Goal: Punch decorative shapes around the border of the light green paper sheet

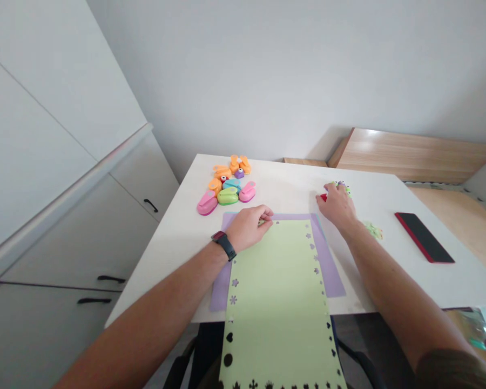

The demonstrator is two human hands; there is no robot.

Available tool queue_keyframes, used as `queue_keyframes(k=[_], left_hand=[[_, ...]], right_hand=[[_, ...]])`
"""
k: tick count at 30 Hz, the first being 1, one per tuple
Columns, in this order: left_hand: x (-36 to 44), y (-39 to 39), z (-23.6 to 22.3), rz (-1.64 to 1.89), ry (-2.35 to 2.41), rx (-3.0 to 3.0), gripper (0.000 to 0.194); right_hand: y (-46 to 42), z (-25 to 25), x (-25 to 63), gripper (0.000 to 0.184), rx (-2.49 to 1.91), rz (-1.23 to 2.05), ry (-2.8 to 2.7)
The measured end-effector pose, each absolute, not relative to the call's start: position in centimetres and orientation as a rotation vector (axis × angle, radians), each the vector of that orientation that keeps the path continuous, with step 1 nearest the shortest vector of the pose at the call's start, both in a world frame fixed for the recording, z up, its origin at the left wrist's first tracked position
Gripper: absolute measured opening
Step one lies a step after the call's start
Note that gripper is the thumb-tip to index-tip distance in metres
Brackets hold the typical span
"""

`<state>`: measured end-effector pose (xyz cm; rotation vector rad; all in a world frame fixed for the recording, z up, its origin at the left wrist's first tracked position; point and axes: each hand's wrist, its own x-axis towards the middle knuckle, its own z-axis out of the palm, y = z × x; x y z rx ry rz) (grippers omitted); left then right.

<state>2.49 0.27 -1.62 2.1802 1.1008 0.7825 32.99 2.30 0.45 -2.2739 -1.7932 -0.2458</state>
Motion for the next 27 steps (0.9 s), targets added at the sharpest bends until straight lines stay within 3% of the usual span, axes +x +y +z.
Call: queue_keyframes(k=[17,27], left_hand=[[1.9,0.8,-2.2,0.767,1.267,2.271,0.018],[1.8,0.4,-1.5,0.696,1.280,2.287,0.015]], right_hand=[[9.1,6.1,19.4,0.035,-1.617,0.155,-2.294],[15.1,5.4,11.9,0.035,-1.655,0.163,-2.540]])
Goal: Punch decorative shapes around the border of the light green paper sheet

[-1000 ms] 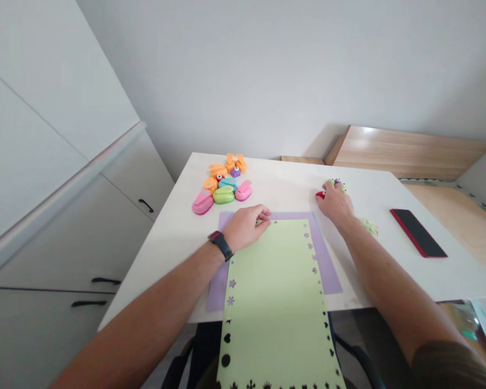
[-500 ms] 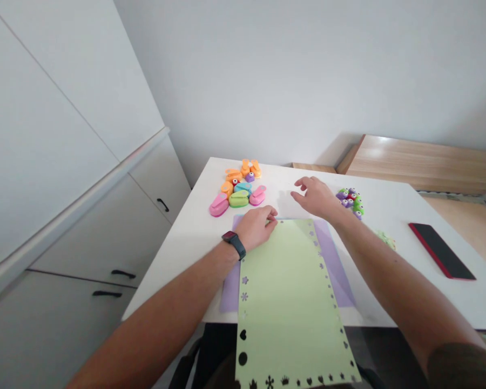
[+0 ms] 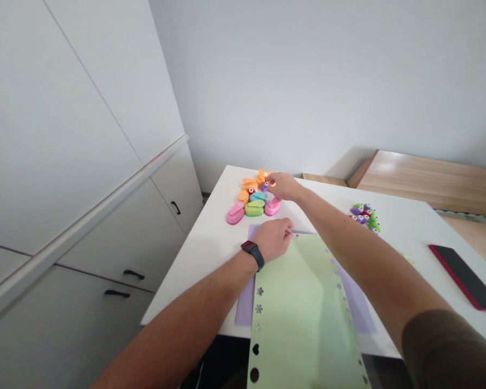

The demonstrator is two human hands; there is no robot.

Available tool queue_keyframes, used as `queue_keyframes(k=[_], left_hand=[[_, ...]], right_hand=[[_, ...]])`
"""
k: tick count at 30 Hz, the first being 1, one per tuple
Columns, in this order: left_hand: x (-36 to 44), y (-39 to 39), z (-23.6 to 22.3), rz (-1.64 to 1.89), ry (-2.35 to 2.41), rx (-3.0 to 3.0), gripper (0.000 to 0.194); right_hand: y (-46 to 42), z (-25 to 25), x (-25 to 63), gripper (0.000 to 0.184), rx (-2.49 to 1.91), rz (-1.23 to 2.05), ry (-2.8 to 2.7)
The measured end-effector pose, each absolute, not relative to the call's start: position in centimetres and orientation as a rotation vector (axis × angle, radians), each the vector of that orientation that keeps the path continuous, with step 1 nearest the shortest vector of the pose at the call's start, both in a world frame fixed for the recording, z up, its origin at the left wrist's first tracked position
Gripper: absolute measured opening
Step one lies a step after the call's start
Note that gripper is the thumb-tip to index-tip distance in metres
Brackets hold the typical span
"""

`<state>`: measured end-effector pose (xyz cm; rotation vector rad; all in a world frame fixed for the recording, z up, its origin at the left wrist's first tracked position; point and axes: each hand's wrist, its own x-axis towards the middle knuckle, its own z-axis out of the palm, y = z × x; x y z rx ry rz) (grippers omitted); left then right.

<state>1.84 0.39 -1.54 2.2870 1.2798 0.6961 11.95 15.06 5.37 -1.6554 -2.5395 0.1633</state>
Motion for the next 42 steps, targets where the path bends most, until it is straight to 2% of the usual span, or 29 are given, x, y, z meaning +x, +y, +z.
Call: queue_keyframes(k=[8,13,19,28,36,42], left_hand=[[1.8,0.4,-1.7,0.702,1.276,2.294,0.012],[1.8,0.3,-1.6,0.700,1.299,2.282,0.013],[1.8,0.4,-1.8,0.709,1.283,2.280,0.016],[1.8,0.4,-1.9,0.716,1.270,2.267,0.020],[1.9,0.4,-1.8,0.748,1.253,2.249,0.021],[2.0,0.4,-2.0,0.753,1.254,2.223,0.019]], right_hand=[[16.6,4.4,10.1,0.026,-1.724,0.100,-2.606],[16.6,4.2,10.3,0.027,-1.783,0.147,-2.571],[16.4,4.2,11.6,0.018,-1.797,0.230,-2.503],[12.6,5.0,16.8,0.022,-1.735,0.199,-2.173],[5.5,2.4,24.1,0.023,-1.522,0.584,-1.843],[1.9,1.0,25.7,0.026,-1.437,0.805,-1.704]])
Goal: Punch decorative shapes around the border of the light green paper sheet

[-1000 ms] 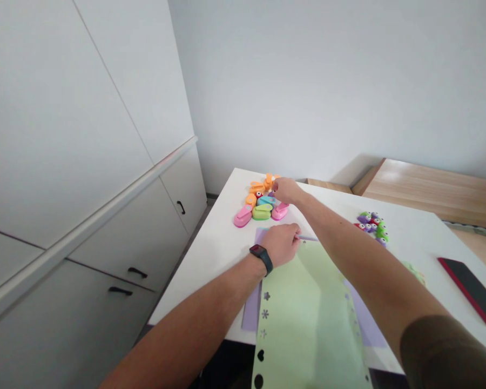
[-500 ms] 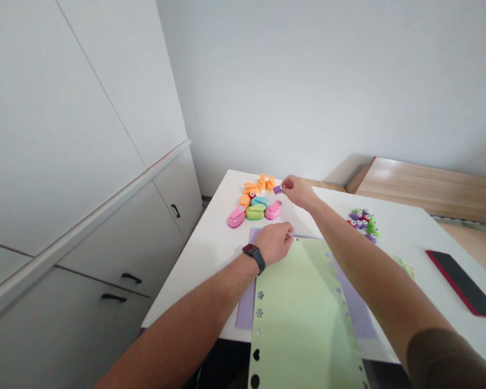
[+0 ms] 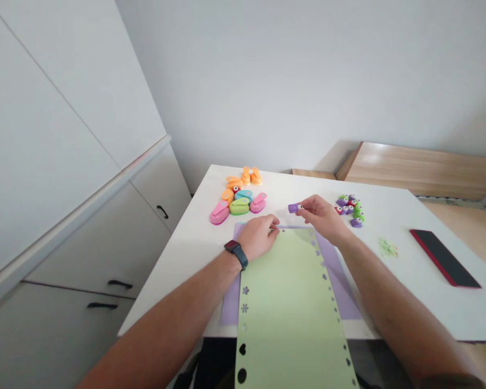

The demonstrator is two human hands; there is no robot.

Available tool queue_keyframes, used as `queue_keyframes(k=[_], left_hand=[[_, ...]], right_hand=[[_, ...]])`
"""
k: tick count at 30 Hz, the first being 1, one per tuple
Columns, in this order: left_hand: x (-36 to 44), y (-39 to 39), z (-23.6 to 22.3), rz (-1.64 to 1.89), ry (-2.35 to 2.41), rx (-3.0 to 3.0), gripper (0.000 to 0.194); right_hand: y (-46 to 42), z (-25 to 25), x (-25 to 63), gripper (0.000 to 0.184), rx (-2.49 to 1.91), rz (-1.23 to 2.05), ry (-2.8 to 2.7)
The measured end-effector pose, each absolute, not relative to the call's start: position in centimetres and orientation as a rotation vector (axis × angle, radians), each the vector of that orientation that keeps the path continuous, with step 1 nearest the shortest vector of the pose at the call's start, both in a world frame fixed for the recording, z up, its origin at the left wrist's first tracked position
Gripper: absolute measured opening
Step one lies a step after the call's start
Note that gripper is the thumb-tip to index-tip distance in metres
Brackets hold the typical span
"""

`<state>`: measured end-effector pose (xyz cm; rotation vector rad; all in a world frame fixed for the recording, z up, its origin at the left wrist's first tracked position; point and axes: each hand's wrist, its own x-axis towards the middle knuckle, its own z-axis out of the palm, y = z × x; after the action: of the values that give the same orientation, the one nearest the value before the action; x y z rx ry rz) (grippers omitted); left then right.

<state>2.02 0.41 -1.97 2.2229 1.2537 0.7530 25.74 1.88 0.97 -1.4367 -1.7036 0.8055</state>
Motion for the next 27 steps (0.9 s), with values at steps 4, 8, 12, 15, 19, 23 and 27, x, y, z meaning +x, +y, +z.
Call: queue_keyframes(k=[4,8,12,15,19,23,27], left_hand=[[2.1,0.5,-2.2,0.780,1.238,2.214,0.018],[2.2,0.6,-2.2,0.777,1.250,2.210,0.018],[2.2,0.6,-2.2,0.780,1.244,2.204,0.017],[2.3,0.6,-2.1,0.787,1.249,2.207,0.017],[2.4,0.6,-1.9,0.797,1.250,2.211,0.017],[2.4,0.5,-1.7,0.788,1.269,2.211,0.019],[2.5,0.5,-1.6,0.771,1.279,2.201,0.019]], right_hand=[[0.8,0.2,25.8,0.025,-1.332,0.918,-1.615],[0.4,-0.5,26.5,0.024,-1.281,0.920,-1.577],[0.3,-1.0,27.0,0.021,-1.299,0.887,-1.573],[0.4,-1.2,26.9,0.019,-1.278,0.883,-1.577],[0.3,-1.1,26.7,0.019,-1.258,0.864,-1.564],[0.2,-0.8,26.6,0.018,-1.240,0.861,-1.560],[0.2,-0.8,26.7,0.019,-1.253,0.861,-1.569]])
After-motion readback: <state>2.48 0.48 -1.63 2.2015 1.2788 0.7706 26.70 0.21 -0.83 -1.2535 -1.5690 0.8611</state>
